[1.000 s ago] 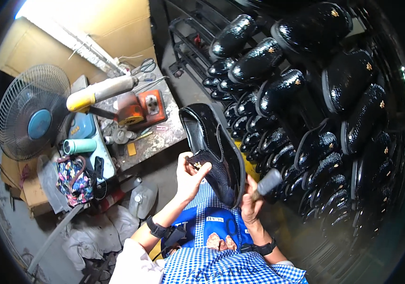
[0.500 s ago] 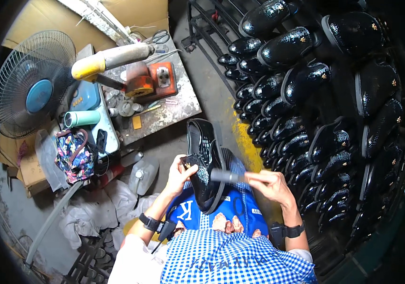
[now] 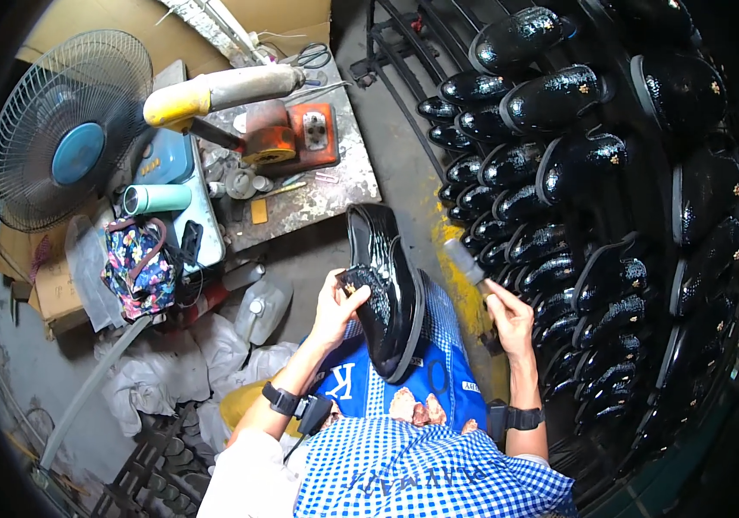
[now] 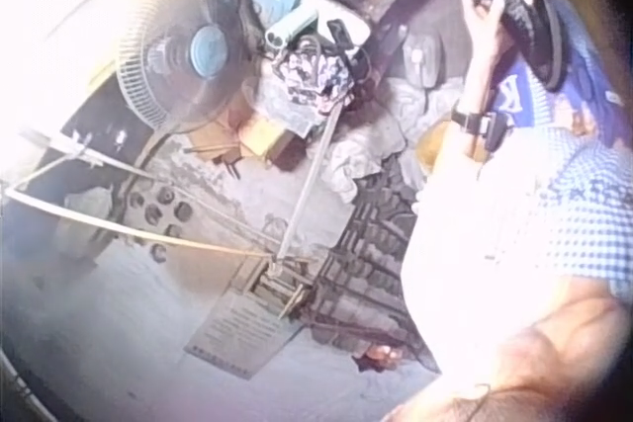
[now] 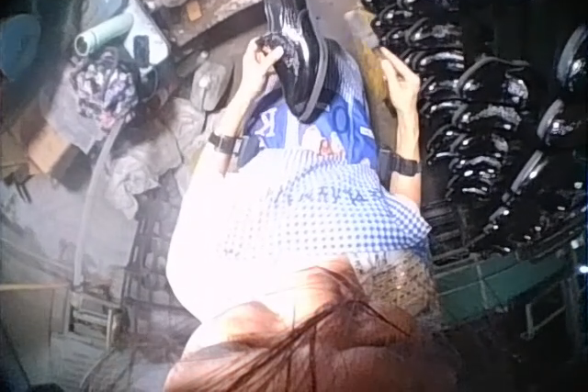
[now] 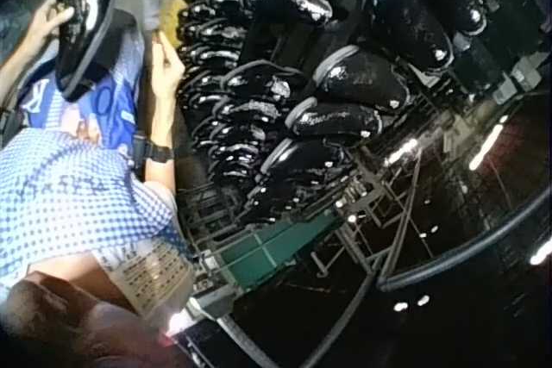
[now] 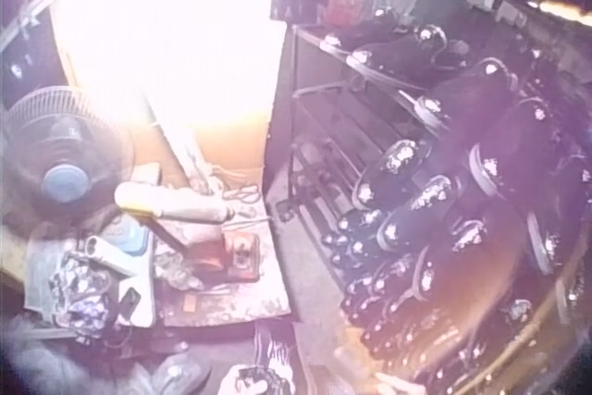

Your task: Cleaning and buffing black dress shoes in a manufacturing environment.

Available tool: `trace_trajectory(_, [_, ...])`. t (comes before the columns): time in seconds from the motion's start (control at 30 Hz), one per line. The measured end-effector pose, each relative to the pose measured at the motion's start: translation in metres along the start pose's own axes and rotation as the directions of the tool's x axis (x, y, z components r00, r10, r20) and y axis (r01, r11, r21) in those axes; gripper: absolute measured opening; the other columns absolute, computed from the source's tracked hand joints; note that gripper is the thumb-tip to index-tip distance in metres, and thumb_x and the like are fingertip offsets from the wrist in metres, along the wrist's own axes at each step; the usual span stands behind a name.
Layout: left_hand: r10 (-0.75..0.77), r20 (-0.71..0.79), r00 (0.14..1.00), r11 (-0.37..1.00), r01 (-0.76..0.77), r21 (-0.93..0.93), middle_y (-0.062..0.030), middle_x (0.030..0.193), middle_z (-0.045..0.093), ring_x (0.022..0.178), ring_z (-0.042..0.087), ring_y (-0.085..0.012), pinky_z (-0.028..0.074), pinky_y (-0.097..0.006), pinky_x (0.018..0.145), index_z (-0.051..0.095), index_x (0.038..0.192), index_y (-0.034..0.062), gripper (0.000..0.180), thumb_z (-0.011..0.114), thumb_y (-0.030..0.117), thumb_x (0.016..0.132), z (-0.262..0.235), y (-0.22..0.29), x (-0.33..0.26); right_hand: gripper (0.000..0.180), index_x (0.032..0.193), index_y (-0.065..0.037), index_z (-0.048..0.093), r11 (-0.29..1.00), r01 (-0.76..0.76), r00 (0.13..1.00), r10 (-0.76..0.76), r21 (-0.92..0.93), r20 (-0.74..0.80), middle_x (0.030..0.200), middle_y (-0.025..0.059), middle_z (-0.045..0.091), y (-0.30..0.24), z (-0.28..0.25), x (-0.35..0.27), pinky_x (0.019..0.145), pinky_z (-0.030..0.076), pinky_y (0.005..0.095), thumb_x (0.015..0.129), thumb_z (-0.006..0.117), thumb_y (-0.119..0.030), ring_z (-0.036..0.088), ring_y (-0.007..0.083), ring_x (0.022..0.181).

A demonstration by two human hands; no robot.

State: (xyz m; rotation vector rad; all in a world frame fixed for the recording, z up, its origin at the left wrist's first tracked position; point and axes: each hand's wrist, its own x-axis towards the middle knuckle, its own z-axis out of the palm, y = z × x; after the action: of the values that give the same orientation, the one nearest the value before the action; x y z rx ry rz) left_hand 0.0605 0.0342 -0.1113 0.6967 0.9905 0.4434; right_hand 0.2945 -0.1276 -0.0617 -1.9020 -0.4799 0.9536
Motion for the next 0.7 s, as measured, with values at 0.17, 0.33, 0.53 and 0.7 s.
trace_trajectory(0.17, [0.085,-0.073,0.994,0.994,-0.079,0.076,-0.0019,0.083,0.053,0.072,0.051,-0.0073,0.042,-0.019,0.061,0.039,0.104,0.004,0.04,0.066,0.004,0.074,0.009,0.013,-0.004,0.025,0.1,-0.008,0.064,0.879,0.195,0.97,-0.109,-0.435,0.215,0.069,0.0133,0.06,-0.055,0.018,-0.005,0.053,0.044,0.0265,0.075,0.064,-0.013,0.061,0.0182,0.06])
trace_trajectory(0.33, [0.073,-0.152,0.986,0.981,-0.043,0.192,0.0008,0.077,0.049,0.068,0.046,-0.0047,0.04,-0.018,0.06,0.039,0.099,0.0059,0.04,0.069,0.006,0.072,-0.008,-0.016,-0.023,0.025,0.1,-0.012,0.064,0.862,0.144,0.95,0.017,-0.486,0.311,0.064,0.0131,0.059,-0.033,0.002,-0.042,0.05,0.044,0.0298,0.076,0.063,-0.018,0.059,0.0211,0.054])
trace_trajectory(0.53, [0.081,-0.129,0.988,0.968,-0.047,0.246,0.0009,0.076,0.05,0.065,0.047,-0.0048,0.041,-0.018,0.058,0.039,0.099,0.0056,0.038,0.068,0.006,0.074,-0.008,-0.014,-0.027,0.022,0.098,-0.009,0.065,0.905,0.156,0.959,-0.042,-0.396,0.282,0.071,0.0153,0.062,-0.023,0.01,-0.028,0.052,0.045,0.0286,0.077,0.062,-0.016,0.062,0.0205,0.06])
trace_trajectory(0.7, [0.064,-0.081,0.995,0.989,-0.053,0.135,0.001,0.077,0.05,0.065,0.047,-0.0042,0.041,-0.018,0.057,0.039,0.099,0.0055,0.037,0.067,0.005,0.074,-0.006,-0.021,-0.021,0.023,0.099,-0.009,0.064,0.821,0.234,0.941,-0.056,-0.521,0.333,0.067,0.0136,0.061,-0.029,0.0,-0.034,0.05,0.044,0.0299,0.078,0.062,-0.015,0.059,0.0182,0.054])
